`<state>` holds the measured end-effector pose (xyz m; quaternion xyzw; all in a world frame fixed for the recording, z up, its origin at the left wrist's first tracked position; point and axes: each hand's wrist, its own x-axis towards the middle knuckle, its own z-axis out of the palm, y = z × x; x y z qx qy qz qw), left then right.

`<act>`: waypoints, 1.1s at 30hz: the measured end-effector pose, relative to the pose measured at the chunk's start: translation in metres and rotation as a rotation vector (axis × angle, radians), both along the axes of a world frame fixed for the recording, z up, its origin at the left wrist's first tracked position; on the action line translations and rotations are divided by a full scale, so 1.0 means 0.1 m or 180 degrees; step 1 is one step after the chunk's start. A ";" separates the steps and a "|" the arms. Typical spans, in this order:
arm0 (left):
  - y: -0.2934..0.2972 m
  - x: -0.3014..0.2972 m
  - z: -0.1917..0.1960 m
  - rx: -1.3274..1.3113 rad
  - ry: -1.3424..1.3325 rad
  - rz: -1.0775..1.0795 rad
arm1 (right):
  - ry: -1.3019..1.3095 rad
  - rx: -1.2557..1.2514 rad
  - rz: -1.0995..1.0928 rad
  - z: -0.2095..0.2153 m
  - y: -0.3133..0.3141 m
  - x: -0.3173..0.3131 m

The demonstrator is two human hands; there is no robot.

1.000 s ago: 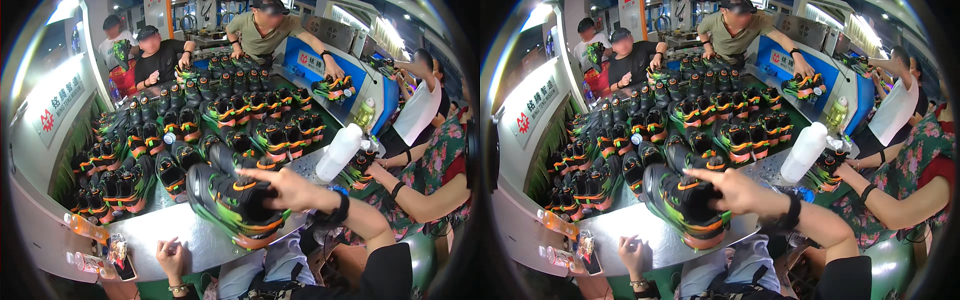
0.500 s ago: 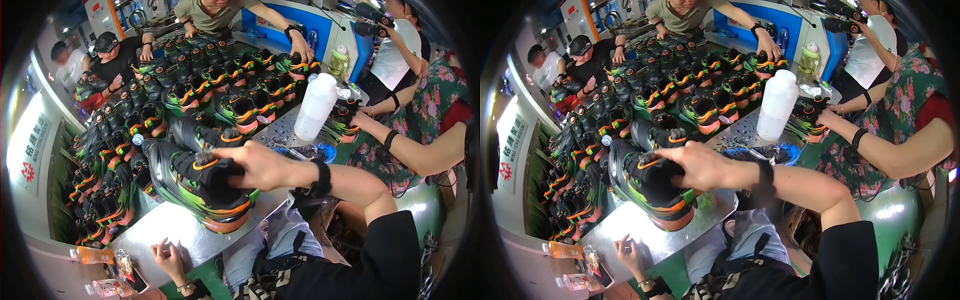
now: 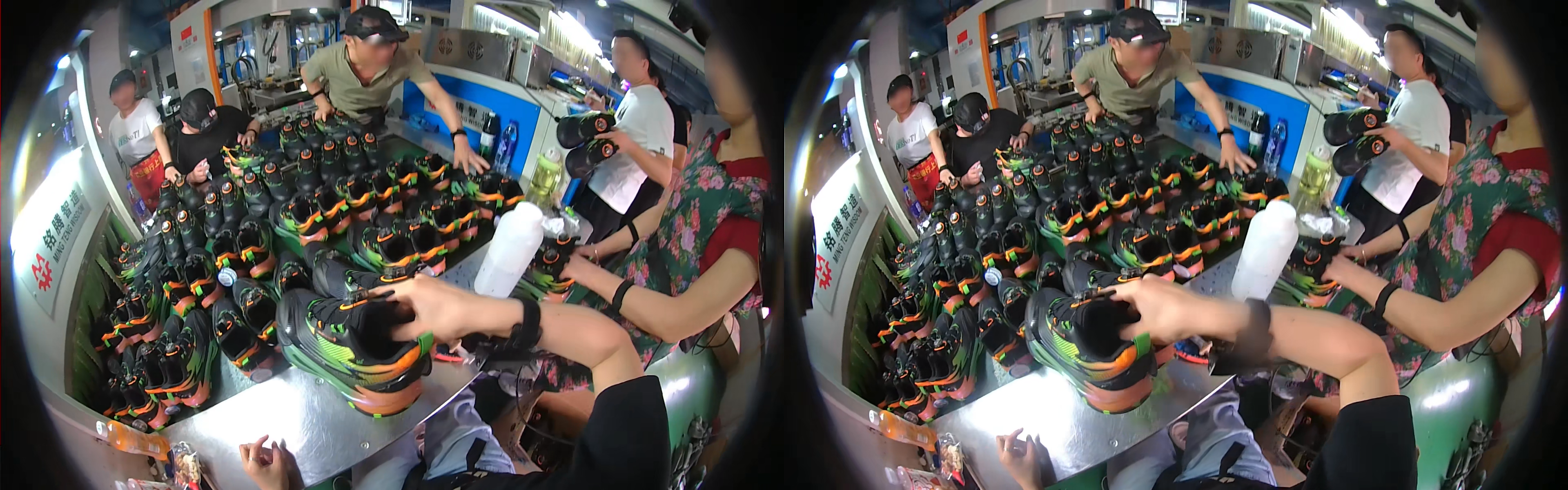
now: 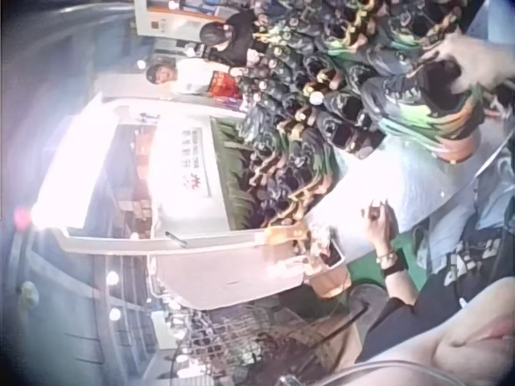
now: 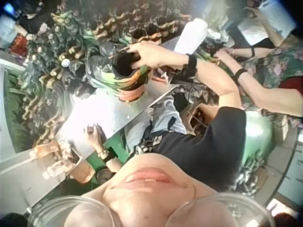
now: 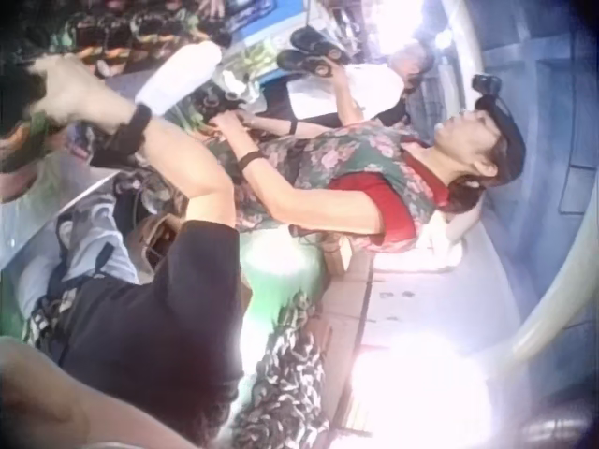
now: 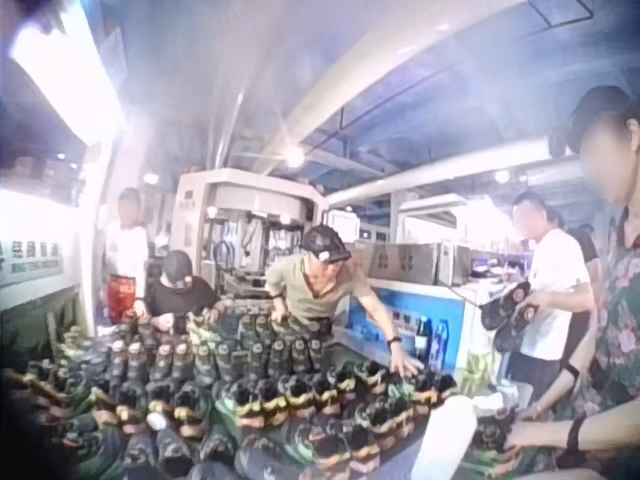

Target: Applying glue to the heel and trim areas of athletic shoes using a syringe tool on a factory assembly line.

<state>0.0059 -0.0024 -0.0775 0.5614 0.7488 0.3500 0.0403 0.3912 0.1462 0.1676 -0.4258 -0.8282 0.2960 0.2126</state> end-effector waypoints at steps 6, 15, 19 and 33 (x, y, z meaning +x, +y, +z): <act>0.05 0.12 0.12 -0.0344 -0.0643 -0.0132 | -0.0921 -0.0046 0.0427 0.77 0.39 0.34; 0.11 0.19 0.18 -0.0317 -0.0474 -0.0214 | -0.1314 0.1024 0.0151 1.02 1.45 1.32; 0.10 0.24 0.23 -0.0347 -0.0573 -0.0160 | -0.2100 0.0682 0.0010 1.22 1.82 1.62; 0.08 0.25 0.32 -0.0430 -0.0819 -0.0101 | -0.1740 0.0792 -0.2014 1.59 1.02 1.61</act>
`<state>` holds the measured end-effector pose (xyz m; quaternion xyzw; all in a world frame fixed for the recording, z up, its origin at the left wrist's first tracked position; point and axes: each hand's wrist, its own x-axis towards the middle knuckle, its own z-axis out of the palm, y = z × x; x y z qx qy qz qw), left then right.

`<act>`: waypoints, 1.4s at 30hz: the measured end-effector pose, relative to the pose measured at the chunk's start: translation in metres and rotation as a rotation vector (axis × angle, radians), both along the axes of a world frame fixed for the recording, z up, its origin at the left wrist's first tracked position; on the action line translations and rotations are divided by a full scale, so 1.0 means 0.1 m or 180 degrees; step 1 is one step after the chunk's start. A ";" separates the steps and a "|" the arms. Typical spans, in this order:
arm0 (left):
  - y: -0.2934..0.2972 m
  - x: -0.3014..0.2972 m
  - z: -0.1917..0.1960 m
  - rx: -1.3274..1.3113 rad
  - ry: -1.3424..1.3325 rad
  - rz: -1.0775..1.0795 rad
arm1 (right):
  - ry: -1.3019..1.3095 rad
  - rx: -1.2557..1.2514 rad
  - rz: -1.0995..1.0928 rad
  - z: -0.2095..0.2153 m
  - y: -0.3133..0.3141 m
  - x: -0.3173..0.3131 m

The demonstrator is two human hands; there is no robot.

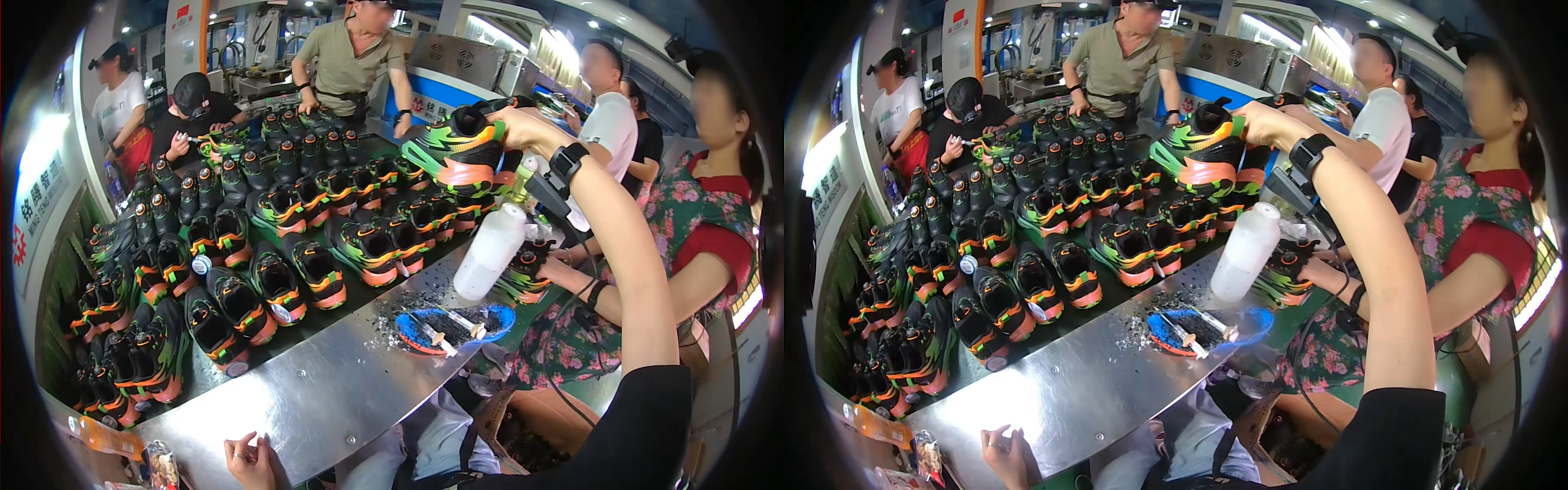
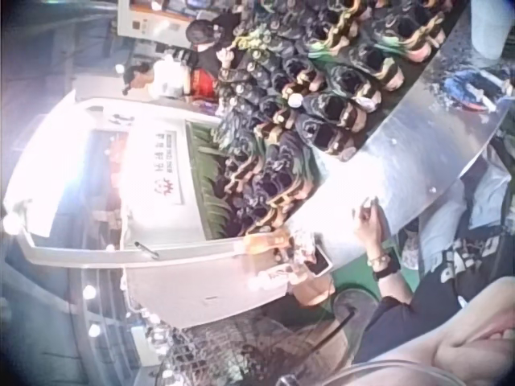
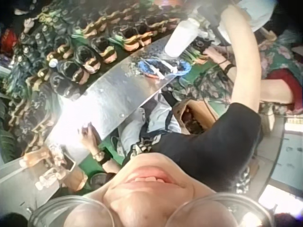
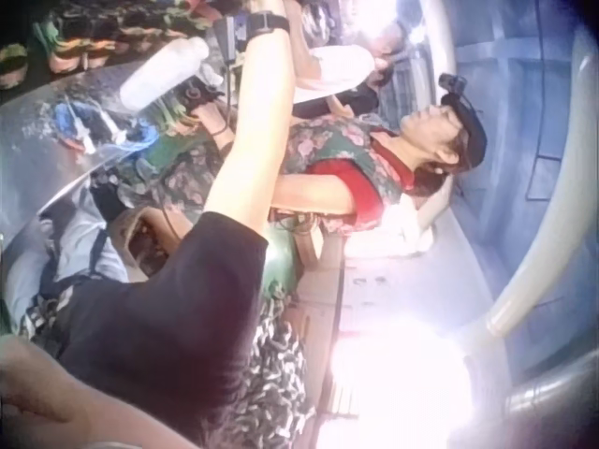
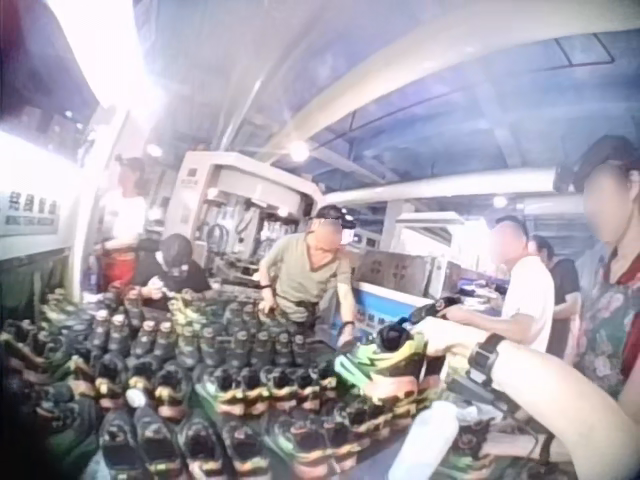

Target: Applying glue to the heel and trim areas of athletic shoes using a syringe tool on a factory assembly line.

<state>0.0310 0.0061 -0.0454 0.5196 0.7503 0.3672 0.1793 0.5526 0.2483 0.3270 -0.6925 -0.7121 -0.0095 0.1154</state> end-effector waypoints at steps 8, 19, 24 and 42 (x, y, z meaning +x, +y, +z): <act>-0.04 -0.03 -0.01 0.0237 -0.0270 -0.0236 | -0.0290 0.0574 0.1029 -0.22 0.25 0.58; 0.17 0.08 -0.13 0.0802 0.0023 -0.0018 | -0.0038 0.0862 0.1197 -0.05 0.41 0.65; 0.25 0.09 -0.18 0.1398 -0.0413 0.0545 | -0.0228 0.0864 0.0428 -0.09 0.57 0.89; 0.18 0.25 -0.02 -0.0147 0.1994 0.0204 | 0.0414 0.0771 0.0552 -1.26 1.42 2.23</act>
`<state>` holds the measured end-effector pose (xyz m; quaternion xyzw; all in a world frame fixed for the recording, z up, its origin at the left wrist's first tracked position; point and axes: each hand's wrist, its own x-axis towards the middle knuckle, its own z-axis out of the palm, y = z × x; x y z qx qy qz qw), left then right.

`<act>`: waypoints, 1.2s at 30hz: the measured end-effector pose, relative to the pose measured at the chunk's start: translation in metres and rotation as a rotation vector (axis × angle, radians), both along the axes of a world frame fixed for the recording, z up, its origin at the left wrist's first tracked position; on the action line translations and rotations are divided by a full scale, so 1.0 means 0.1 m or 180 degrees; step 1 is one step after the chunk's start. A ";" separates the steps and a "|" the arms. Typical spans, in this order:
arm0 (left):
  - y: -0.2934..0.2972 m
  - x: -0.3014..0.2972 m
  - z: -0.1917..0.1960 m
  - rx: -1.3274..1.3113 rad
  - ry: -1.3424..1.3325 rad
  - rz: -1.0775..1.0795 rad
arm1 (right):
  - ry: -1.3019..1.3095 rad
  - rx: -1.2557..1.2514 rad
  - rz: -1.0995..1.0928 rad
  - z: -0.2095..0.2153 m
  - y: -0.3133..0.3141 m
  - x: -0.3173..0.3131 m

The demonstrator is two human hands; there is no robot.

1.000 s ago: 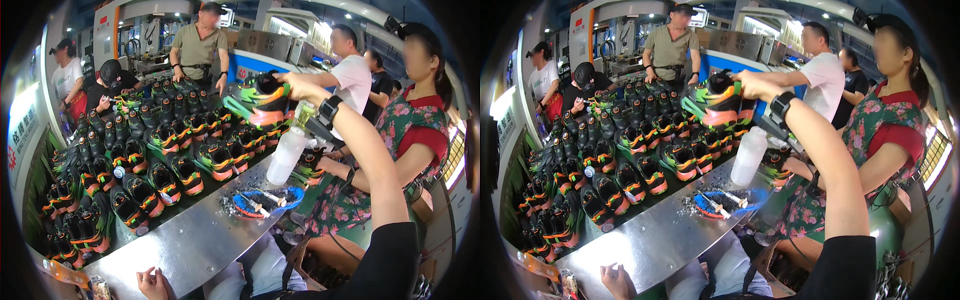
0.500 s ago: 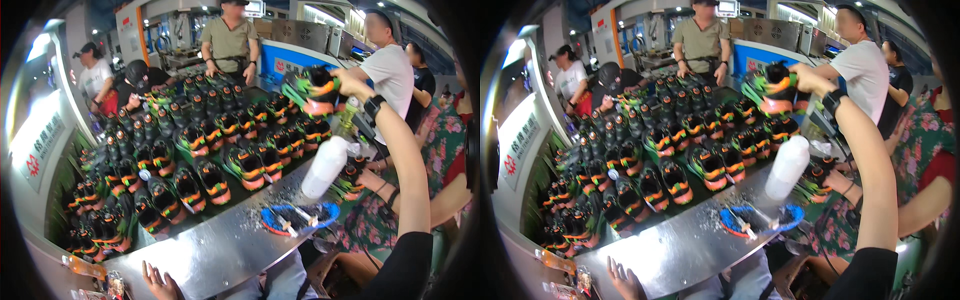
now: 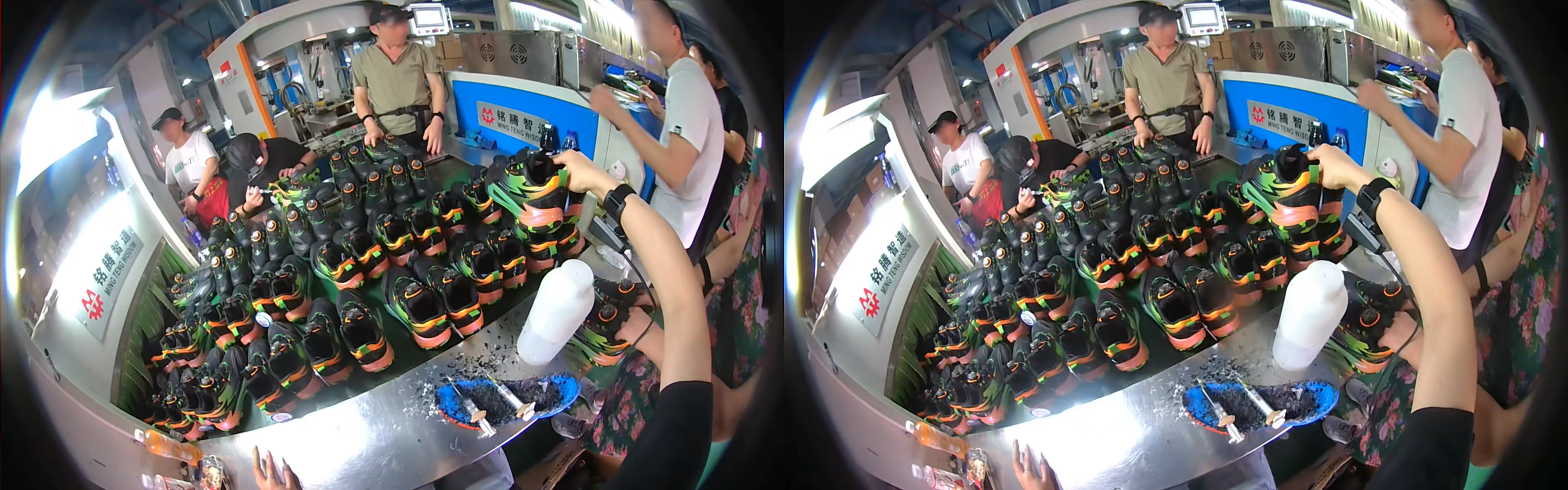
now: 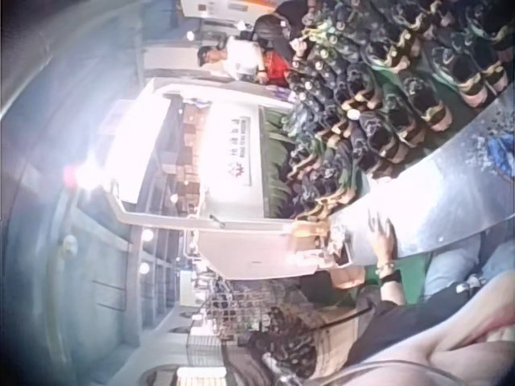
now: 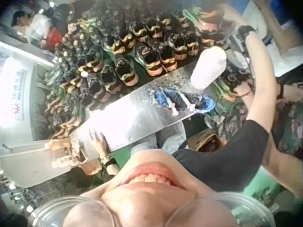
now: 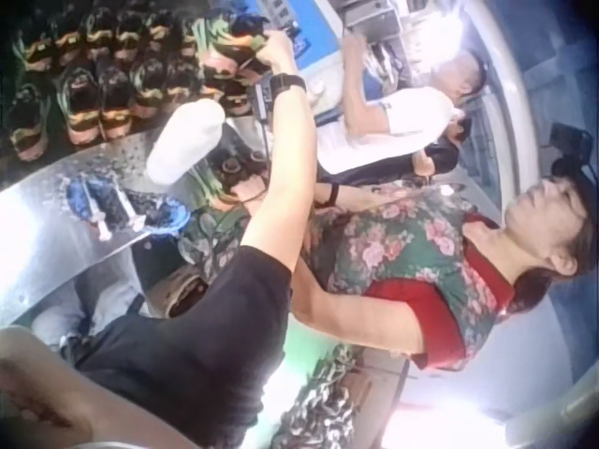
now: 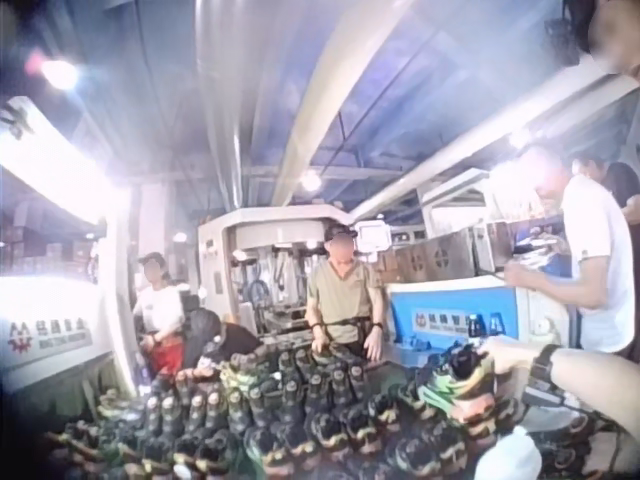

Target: Applying glue to the heel and trim areas of athletic shoes using a syringe tool on a factory assembly line.

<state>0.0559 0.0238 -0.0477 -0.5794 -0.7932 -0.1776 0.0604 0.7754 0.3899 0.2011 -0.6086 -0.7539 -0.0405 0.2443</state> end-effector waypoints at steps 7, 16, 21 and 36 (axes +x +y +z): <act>0.11 0.06 0.06 0.0218 0.0032 -0.0325 | -0.0152 -0.0377 -0.0558 -0.39 0.52 -0.06; 0.08 0.10 0.08 0.0124 0.0212 -0.0241 | -0.0338 0.0396 0.0010 -0.98 1.25 0.48; 0.11 0.13 0.02 0.0147 0.0234 -0.0231 | 0.0087 0.0049 -0.0315 -1.04 1.43 0.46; 0.09 0.29 0.09 0.0043 -0.0014 -0.0128 | 0.0266 0.0862 -0.1105 -1.52 1.42 -0.04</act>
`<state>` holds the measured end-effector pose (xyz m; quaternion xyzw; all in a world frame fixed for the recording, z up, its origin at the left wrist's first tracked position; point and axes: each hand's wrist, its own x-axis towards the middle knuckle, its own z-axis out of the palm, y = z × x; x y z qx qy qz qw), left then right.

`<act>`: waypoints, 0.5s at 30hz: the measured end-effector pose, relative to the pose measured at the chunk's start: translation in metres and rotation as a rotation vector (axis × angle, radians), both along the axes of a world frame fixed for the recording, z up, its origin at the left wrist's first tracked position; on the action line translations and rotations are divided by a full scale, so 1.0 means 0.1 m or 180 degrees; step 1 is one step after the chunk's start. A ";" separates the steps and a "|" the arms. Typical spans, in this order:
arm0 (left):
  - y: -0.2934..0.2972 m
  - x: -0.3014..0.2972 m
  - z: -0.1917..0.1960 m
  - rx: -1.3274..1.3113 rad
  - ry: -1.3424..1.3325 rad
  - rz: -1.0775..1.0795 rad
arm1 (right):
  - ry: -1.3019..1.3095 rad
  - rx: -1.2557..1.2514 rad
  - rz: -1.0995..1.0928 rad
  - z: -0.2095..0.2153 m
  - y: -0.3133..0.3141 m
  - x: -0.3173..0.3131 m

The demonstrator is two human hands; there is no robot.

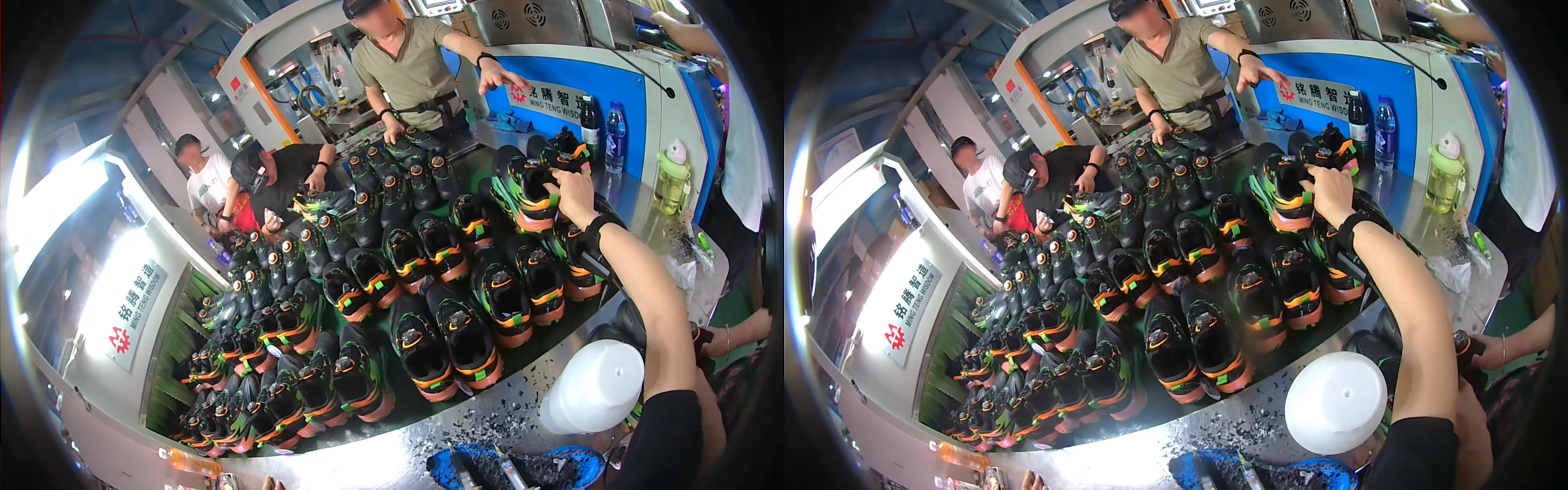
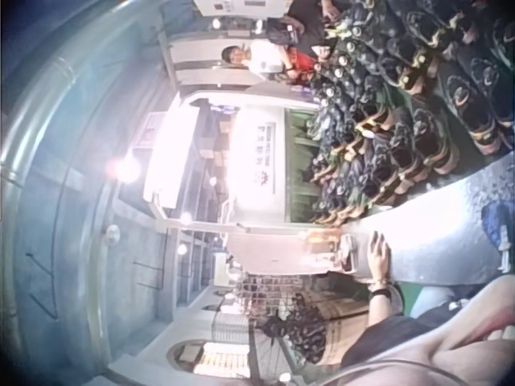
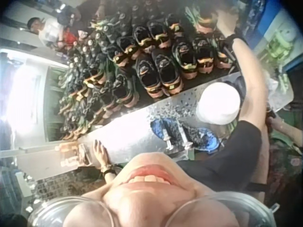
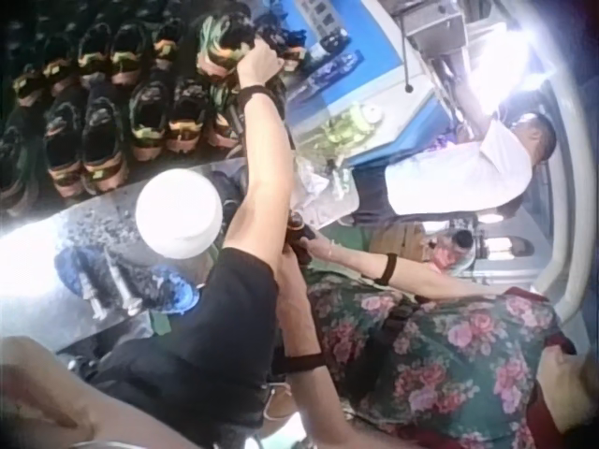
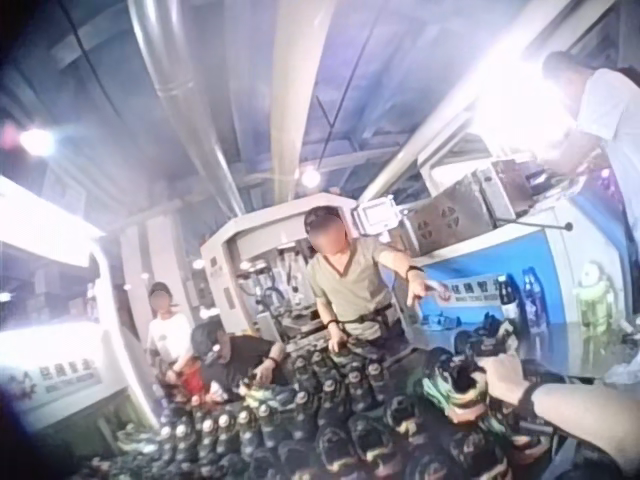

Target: Applying glue to the heel and trim areas of athletic shoes using a syringe tool on a factory assembly line.

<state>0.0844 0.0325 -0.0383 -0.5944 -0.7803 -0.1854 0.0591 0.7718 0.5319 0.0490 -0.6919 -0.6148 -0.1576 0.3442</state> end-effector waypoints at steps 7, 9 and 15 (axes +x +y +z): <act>-0.01 -0.04 -0.06 0.0034 0.0048 -0.0031 | 0.0075 0.0454 0.0262 -0.06 0.01 0.04; 0.00 0.02 -0.02 0.0061 -0.0039 -0.0017 | 0.0854 0.0370 0.0578 0.01 0.06 0.07; -0.03 0.00 -0.04 0.0082 -0.0058 -0.0021 | 0.0948 0.0471 -0.0196 0.05 -0.08 -0.12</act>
